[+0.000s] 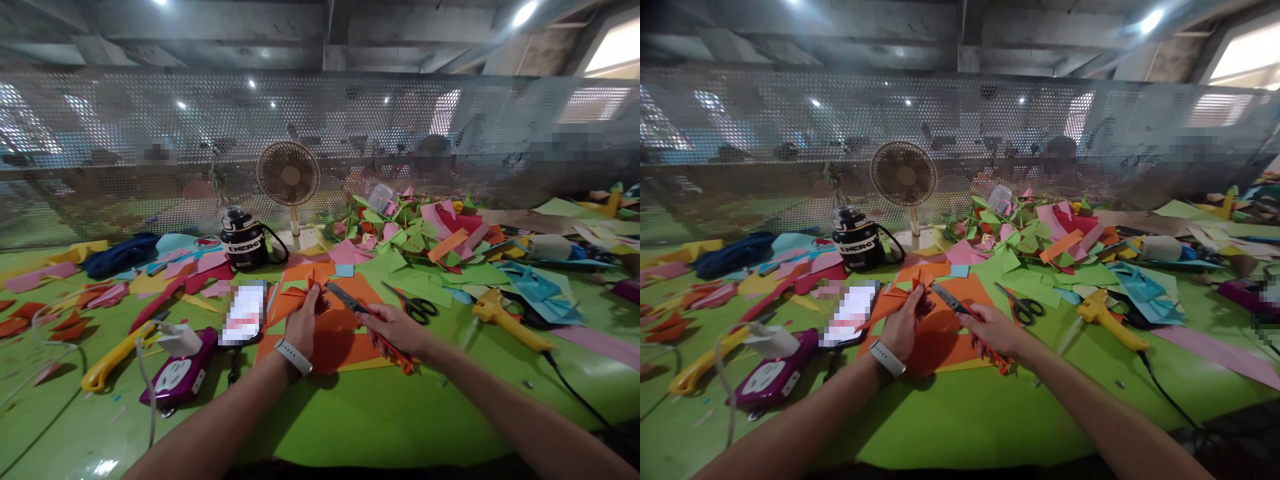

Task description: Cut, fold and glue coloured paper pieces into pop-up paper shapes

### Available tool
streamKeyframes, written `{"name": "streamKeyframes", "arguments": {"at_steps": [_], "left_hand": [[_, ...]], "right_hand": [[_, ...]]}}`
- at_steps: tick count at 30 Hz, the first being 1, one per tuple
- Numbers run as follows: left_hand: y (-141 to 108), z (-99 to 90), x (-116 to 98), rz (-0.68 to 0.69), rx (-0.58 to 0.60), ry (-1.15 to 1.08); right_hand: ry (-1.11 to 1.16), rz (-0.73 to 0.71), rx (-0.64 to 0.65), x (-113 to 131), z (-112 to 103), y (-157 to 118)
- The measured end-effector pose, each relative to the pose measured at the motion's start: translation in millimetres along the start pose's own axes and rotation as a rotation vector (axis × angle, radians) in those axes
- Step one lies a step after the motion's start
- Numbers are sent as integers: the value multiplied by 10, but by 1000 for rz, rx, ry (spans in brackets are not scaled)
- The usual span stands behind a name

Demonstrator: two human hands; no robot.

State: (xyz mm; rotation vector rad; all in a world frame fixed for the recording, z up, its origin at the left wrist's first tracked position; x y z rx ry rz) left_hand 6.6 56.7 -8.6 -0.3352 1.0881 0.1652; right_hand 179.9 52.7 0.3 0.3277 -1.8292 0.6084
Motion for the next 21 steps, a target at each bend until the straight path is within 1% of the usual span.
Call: {"name": "streamKeyframes", "arguments": {"at_steps": [5,8,14,21], "left_hand": [[-24,9,-31,-7,-38,-45],[-22,14,-19,1,-29,-48],[-50,27,-7,-25,-31,-67],[11,-12,70,8,29,71]], "right_hand": [[42,-32,-18,-12,-14,8],[36,-30,-10,-15,-13,9],[6,-30,-13,-15,-6,0],[20,-8,4,6,62,1]]}}
Point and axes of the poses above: each hand's wrist, its own y-axis towards the middle knuckle, its own z-axis out of the palm, x = y × z, the point moved 4 cm from there along y, towards the middle knuckle, and after that the axes turned 3 degrees about x, right-handed, at the moved point
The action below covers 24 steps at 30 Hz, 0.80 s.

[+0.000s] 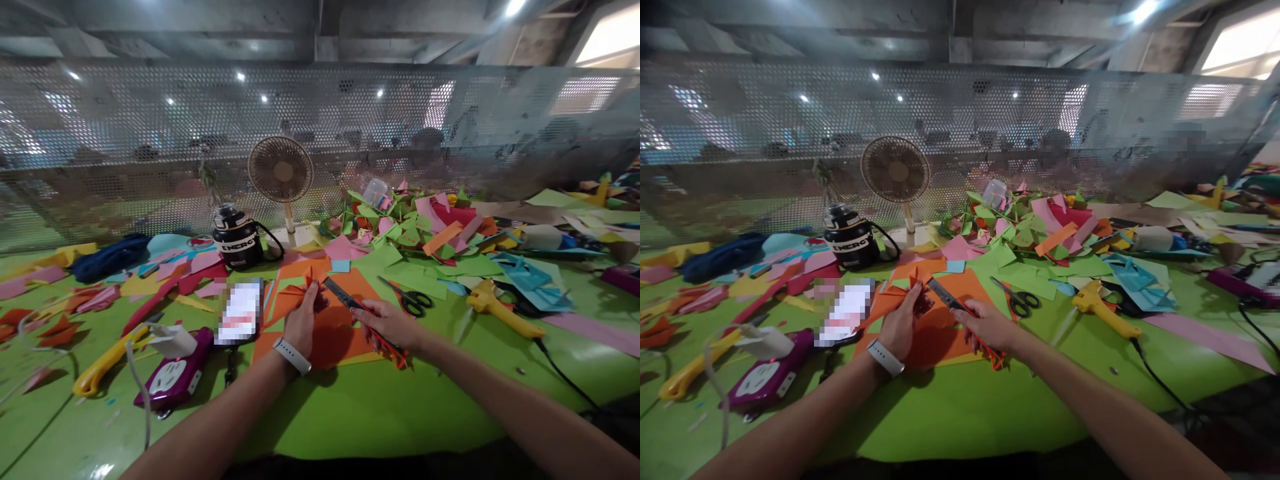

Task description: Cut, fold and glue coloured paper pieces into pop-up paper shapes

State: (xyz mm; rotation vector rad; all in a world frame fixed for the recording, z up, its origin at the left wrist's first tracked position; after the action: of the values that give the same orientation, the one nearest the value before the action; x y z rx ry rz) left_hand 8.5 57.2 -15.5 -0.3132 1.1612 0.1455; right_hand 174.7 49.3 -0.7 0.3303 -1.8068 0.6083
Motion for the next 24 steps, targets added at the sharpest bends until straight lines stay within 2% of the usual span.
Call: {"name": "streamKeyframes", "arguments": {"at_steps": [9,16,24], "left_hand": [[0,13,-6,139,21,149],[-116,126,-113,271,165,279],[-207,115,-100,160,101,272]], "right_hand": [[37,8,41,12,29,-4],[66,-12,33,53,26,17],[109,-71,-34,53,45,13]]}}
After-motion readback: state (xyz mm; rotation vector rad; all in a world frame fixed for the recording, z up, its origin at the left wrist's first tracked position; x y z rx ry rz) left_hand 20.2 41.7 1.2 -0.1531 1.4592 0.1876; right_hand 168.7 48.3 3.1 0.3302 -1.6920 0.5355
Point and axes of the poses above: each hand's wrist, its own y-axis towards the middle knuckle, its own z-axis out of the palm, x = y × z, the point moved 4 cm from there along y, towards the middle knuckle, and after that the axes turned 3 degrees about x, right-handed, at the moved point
